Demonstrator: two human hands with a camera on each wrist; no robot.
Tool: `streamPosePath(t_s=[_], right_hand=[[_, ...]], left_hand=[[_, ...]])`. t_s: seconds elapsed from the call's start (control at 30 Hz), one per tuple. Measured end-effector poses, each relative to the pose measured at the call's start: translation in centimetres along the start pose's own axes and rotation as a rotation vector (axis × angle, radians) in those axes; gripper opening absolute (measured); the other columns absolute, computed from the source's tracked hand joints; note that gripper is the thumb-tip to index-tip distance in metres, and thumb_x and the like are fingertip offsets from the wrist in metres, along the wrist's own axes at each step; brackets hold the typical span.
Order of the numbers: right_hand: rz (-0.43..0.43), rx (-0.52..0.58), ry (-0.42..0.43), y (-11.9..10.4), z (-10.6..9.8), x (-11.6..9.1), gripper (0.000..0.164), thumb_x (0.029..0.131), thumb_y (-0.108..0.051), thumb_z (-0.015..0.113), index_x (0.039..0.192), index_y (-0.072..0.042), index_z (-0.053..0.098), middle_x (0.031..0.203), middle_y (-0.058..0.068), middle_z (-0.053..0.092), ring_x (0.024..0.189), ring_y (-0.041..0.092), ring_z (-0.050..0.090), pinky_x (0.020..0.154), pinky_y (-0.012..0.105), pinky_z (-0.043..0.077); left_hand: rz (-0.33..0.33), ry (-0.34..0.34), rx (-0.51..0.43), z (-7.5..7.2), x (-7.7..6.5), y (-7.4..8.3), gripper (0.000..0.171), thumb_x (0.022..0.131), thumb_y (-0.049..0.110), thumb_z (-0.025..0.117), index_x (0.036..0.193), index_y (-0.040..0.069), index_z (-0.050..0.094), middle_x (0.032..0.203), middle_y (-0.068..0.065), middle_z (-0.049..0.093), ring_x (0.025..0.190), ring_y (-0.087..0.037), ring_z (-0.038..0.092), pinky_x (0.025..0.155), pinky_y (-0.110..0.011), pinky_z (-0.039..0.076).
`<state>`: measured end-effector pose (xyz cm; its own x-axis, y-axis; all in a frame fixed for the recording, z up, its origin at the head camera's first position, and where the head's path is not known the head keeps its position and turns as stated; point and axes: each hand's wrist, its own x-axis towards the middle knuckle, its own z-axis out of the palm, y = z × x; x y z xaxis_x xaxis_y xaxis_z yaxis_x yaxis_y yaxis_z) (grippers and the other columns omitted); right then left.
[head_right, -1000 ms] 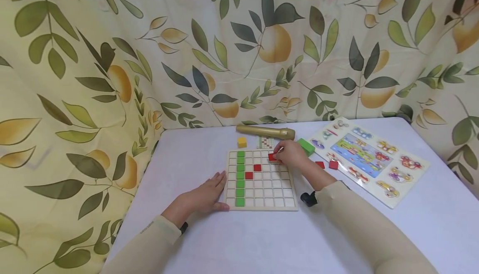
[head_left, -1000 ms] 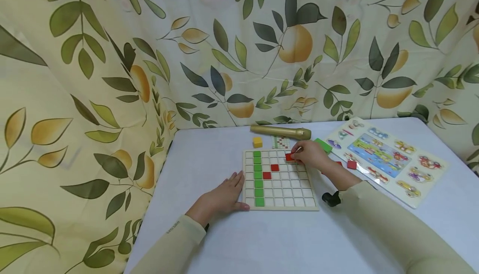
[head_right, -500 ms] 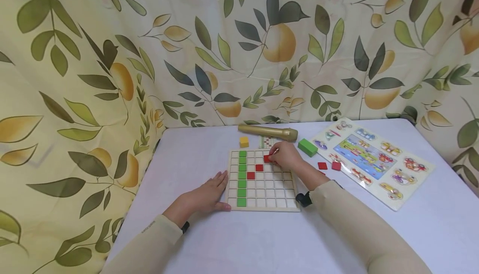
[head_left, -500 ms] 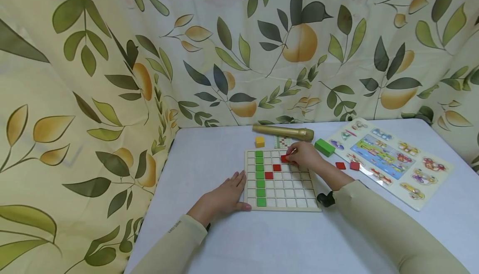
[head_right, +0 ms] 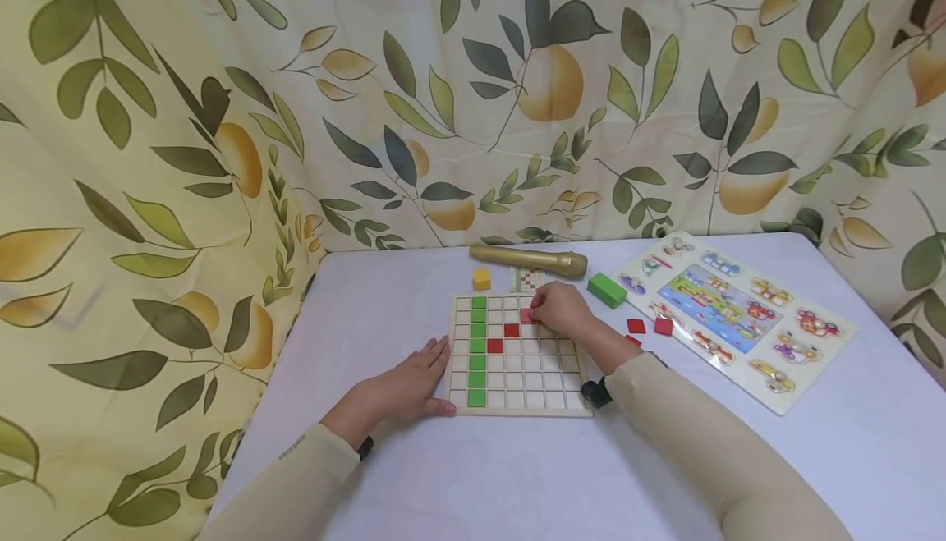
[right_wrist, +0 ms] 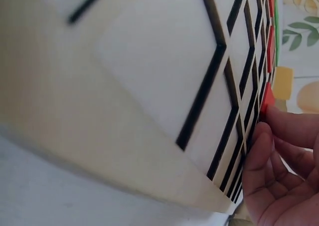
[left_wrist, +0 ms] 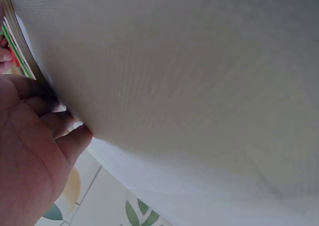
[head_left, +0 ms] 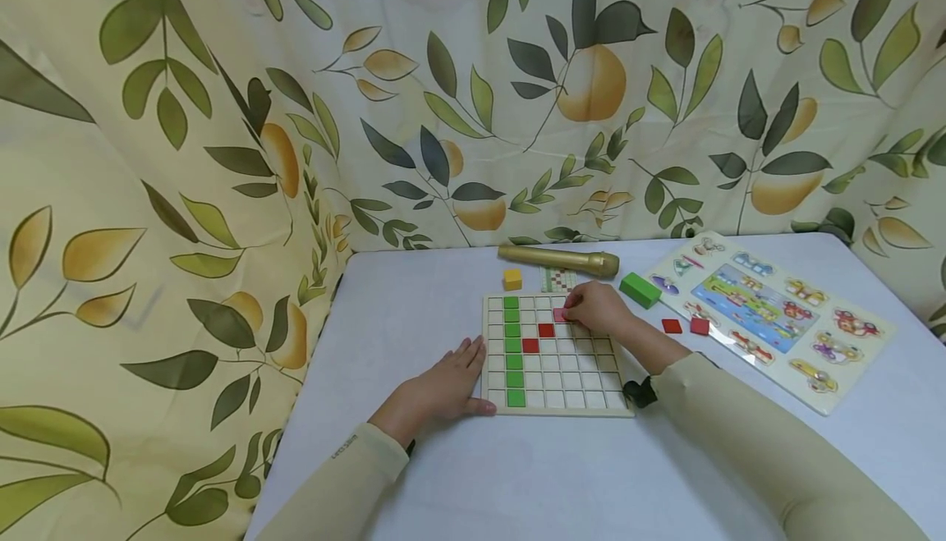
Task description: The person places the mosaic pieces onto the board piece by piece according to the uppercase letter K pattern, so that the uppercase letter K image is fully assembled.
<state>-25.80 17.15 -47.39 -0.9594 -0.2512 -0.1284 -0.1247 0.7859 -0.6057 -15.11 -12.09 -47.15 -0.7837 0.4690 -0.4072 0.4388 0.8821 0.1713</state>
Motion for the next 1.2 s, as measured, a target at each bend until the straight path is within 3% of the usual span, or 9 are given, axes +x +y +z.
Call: streamPosePath(t_s=[0.37, 0.63, 0.87, 1.2], right_hand=[[-0.01, -0.013, 0.01, -0.3, 0.1, -0.2, 0.009, 0.09, -0.011, 0.073, 0.084, -0.006, 0.07, 0.071, 0.001, 0.062, 0.068, 0.018, 0.055, 0.064, 0.031, 0.043], [-0.018, 0.003, 0.017, 0.2, -0.2, -0.4, 0.012, 0.093, -0.018, 0.073, 0.089, -0.007, 0.072, 0.078, 0.002, 0.066, 0.075, 0.02, 0.056, 0.07, 0.034, 0.045], [0.031, 0.078, 0.023, 1.2, -1.5, -1.5, 0.013, 0.096, -0.017, 0.069, 0.098, -0.004, 0.071, 0.089, 0.007, 0.068, 0.076, 0.02, 0.059, 0.066, 0.032, 0.049], [0.033, 0.077, 0.054, 3.5, -3.6, -3.9, 0.015, 0.096, -0.016, 0.068, 0.1, -0.002, 0.072, 0.087, 0.007, 0.068, 0.075, 0.02, 0.06, 0.066, 0.032, 0.049]], left_hand=[[-0.004, -0.001, 0.001, 0.1, 0.2, -0.2, 0.107, 0.086, 0.063, 0.066, 0.162, 0.007, 0.014, 0.169, -0.003, 0.006, 0.155, -0.022, 0.004, 0.122, -0.04, 0.018], [-0.012, -0.004, -0.007, 0.3, 0.4, -0.1, 0.108, 0.085, 0.064, 0.066, 0.162, 0.009, 0.013, 0.169, -0.002, 0.006, 0.155, -0.021, 0.004, 0.122, -0.039, 0.018], [-0.017, -0.004, -0.001, 0.3, 0.3, 0.0, 0.108, 0.086, 0.063, 0.066, 0.162, 0.009, 0.013, 0.169, -0.002, 0.005, 0.155, -0.022, 0.004, 0.122, -0.039, 0.018], [-0.017, 0.001, 0.009, 0.3, 0.1, 0.3, 0.107, 0.086, 0.064, 0.066, 0.162, 0.009, 0.014, 0.169, -0.003, 0.006, 0.155, -0.022, 0.005, 0.122, -0.04, 0.019]])
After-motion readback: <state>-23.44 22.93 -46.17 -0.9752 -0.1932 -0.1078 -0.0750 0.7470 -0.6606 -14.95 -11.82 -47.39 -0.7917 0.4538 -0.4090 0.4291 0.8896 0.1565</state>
